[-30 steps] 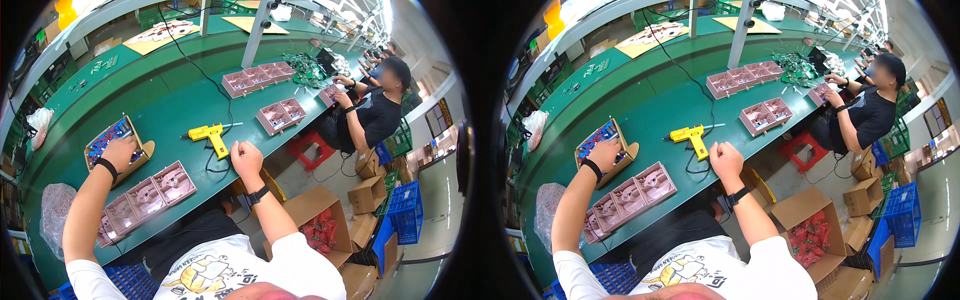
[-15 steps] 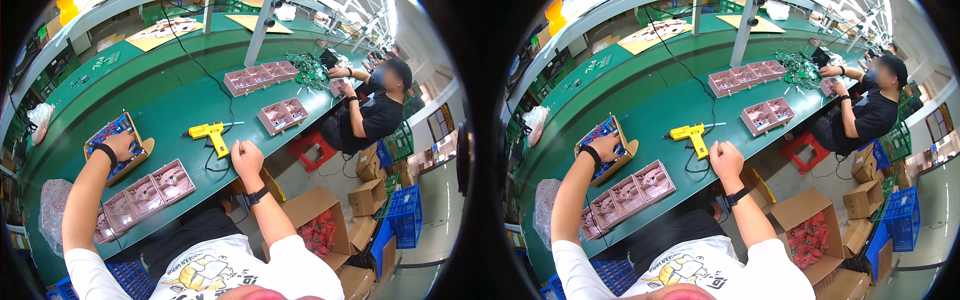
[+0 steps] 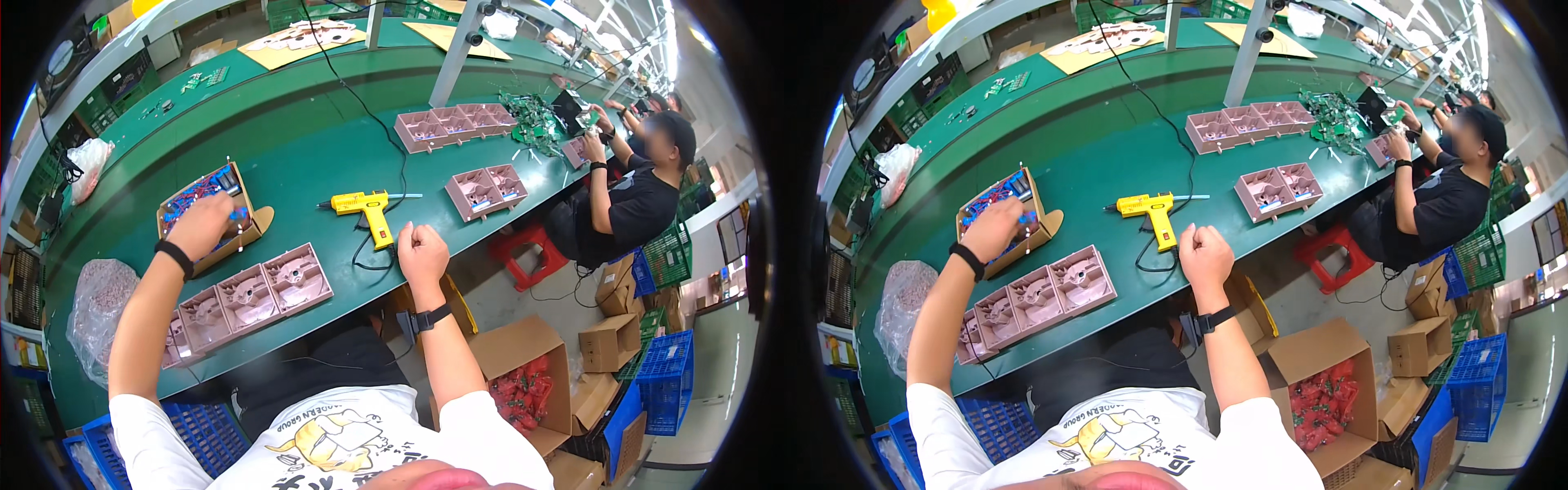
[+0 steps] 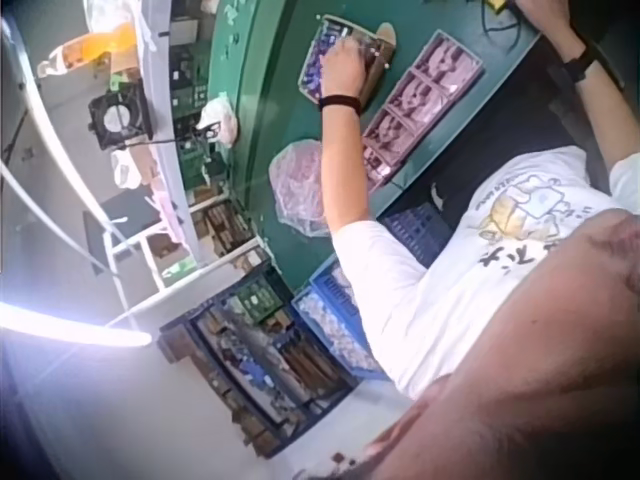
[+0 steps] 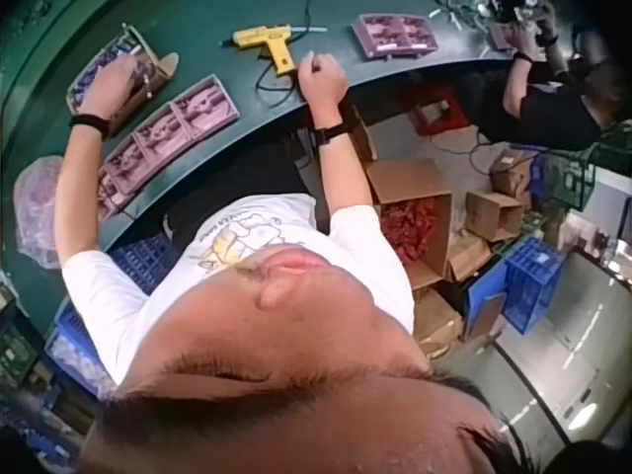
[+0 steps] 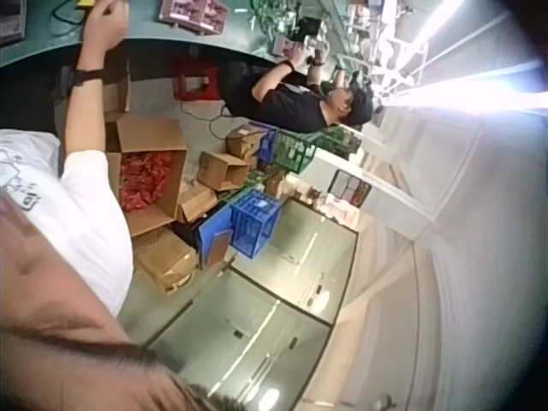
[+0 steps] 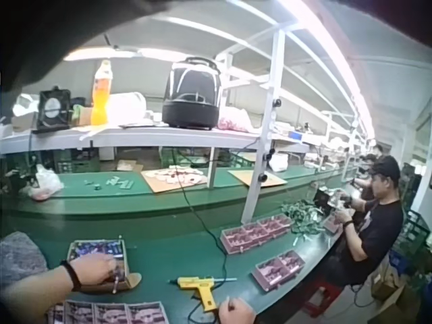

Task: The user is applying hot glue and assembling components into plastic storage boxes on a factory assembly line.

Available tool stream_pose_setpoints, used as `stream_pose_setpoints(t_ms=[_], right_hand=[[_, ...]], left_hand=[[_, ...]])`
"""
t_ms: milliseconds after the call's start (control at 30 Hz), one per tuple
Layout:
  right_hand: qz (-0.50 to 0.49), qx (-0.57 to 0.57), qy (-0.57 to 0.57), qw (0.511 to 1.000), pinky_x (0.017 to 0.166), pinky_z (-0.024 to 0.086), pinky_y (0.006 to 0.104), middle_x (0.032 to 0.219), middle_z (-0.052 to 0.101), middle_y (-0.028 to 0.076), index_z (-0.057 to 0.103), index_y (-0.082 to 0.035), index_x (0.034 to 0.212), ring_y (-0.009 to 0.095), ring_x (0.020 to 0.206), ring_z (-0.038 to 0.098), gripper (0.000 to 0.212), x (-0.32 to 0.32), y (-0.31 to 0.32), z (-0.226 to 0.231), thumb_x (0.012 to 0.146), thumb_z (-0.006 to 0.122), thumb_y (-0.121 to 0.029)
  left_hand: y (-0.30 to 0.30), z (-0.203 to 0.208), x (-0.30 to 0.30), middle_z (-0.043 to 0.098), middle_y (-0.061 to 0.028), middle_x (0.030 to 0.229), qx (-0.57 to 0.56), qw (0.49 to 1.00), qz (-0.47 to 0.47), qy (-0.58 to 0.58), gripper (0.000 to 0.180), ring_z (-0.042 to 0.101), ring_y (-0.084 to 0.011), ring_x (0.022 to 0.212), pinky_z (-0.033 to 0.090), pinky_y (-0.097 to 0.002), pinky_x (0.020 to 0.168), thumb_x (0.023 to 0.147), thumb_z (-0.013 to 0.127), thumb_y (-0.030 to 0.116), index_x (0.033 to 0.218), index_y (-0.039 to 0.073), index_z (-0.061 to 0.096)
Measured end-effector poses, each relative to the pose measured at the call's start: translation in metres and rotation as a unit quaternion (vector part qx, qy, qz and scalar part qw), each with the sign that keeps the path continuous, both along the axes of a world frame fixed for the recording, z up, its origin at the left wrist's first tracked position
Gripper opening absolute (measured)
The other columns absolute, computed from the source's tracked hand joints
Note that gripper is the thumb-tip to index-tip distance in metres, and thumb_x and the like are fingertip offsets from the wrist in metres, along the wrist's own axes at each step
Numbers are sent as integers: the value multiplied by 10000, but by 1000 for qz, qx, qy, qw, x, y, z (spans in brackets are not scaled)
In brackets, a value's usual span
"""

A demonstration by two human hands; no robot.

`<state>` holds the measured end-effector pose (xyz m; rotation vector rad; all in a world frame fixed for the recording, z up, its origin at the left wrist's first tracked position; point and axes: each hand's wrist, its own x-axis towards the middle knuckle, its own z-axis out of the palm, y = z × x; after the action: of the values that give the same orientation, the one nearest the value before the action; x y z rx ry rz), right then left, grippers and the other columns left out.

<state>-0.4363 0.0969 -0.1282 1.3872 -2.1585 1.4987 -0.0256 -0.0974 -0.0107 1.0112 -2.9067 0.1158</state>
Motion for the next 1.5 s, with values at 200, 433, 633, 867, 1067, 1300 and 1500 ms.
stream_pose_setpoints(t_ms=[200, 433, 633, 867, 1067, 1300, 1500], right_hand=[[14, 11, 17, 1000, 591, 464, 525, 734, 609, 138, 575, -78, 691, 409, 661, 618, 405, 4, -8, -4, 1018, 778, -207], [19, 17, 49, 998, 599, 414, 477, 676, 514, 151, 502, 4, 728, 301, 596, 482, 478, -23, 11, -17, 1089, 750, -187], [128, -185, -31, 974, 670, 391, 346, 802, 488, 24, 461, -51, 790, 141, 774, 496, 373, 23, 45, 47, 1090, 679, -87], [459, 98, -288, 835, 881, 490, 283, 1075, 618, 37, 747, -4, 1341, 142, 945, 610, 308, 144, 60, 90, 1079, 791, -159], [452, -3, -441, 775, 914, 526, 310, 1116, 661, 55, 707, -32, 1367, 171, 976, 643, 371, 145, 56, 73, 1109, 804, -280], [433, -91, -628, 640, 768, 550, 332, 1046, 710, 32, 690, -54, 1367, 200, 865, 666, 363, 133, 44, 90, 1112, 797, -289], [544, 124, 83, 826, 640, 557, 362, 929, 721, 15, 648, -25, 1450, 200, 734, 668, 378, 129, 33, 109, 1118, 765, -162]], left_hand=[[7, 21, 27, 760, -171, 1317, 165, 817, 189, 520, 281, 783, -281, 1186, 608, -419, 1023, 1179, 647, 200, 1327, -39, 650], [74, 39, -26, 685, -196, 1443, 440, 348, 21, 828, 306, 712, -442, 1375, 579, -572, 1222, 1228, 564, 217, 1435, -7, 594], [179, 1, -40, 652, -163, 1512, 565, 256, 7, 784, 333, 637, -466, 1481, 495, -622, 1308, 1241, 501, 252, 1505, 56, 549], [235, -22, -64, 640, -251, 1551, 672, 229, 73, 701, 358, 682, -448, 1436, 603, -583, 1187, 1234, 503, 280, 1485, 32, 560], [235, -31, -52, 719, -259, 1344, 628, 260, 156, 717, 339, 815, -378, 1057, 701, -417, 766, 1130, 557, 266, 1354, 18, 613], [239, -40, -52, 772, -157, 1031, 610, 339, 183, 692, 263, 695, -220, 679, 541, -290, 564, 1080, 649, 224, 1222, 5, 676], [226, -23, -56, 748, -45, 910, 483, 678, 150, 533, 242, 650, -146, 722, 517, -302, 667, 1024, 826, 148, 1219, 32, 744]])
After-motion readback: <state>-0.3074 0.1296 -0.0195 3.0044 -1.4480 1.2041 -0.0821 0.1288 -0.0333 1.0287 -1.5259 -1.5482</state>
